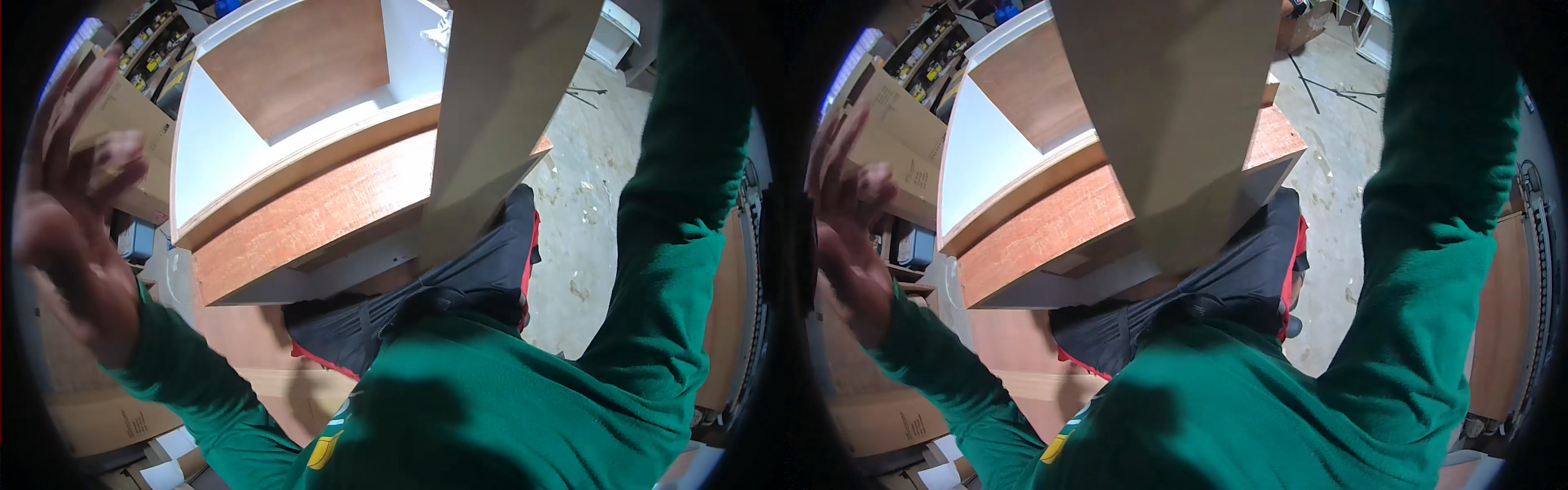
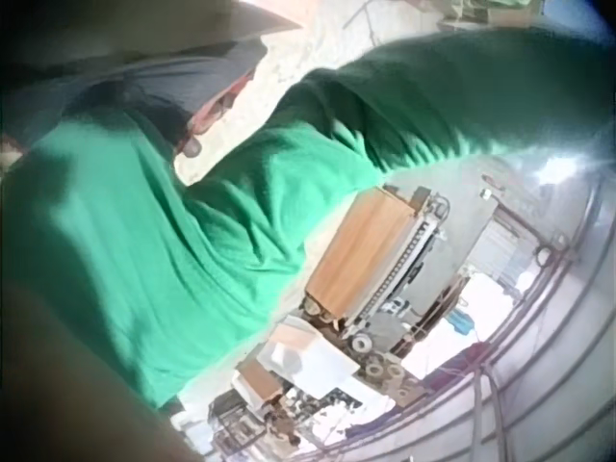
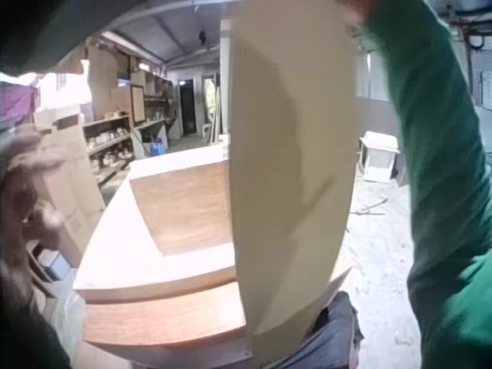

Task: The person measures a thin wood strip with a tape measure, cuts it using a utility knife, then aligns the strip against a wooden cabinet frame and marks it with a pencil.

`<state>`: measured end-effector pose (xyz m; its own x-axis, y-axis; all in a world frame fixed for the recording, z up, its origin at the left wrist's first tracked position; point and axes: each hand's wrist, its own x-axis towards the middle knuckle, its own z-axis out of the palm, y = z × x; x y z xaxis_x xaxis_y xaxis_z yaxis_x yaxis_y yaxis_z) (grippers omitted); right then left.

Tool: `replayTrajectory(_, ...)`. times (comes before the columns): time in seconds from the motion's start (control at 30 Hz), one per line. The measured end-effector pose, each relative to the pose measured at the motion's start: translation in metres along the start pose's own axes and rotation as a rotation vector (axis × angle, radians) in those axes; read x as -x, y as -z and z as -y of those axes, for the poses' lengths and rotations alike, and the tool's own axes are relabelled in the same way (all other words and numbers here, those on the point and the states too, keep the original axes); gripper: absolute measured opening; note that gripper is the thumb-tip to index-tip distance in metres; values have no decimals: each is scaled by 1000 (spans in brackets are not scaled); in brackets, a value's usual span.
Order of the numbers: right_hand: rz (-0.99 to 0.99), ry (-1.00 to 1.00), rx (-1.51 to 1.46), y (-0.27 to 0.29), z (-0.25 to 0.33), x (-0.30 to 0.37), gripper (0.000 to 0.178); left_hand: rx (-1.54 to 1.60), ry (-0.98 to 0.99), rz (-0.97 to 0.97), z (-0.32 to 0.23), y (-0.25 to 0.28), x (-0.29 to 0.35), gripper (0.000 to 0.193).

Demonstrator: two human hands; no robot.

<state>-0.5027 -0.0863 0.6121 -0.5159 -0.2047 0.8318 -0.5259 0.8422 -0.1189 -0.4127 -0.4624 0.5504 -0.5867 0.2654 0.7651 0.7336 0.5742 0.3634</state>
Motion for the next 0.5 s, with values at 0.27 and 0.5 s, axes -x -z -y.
replayTrajectory(0.27, 40, 442, 151, -44, 81, -19, 40, 432, -120, -192, 28, -78, -64, 35)
replayTrajectory(0.5, 21, -327, 10, 58, -44, 115, 50, 1073, 430, -542, 37, -60, -6, 41)
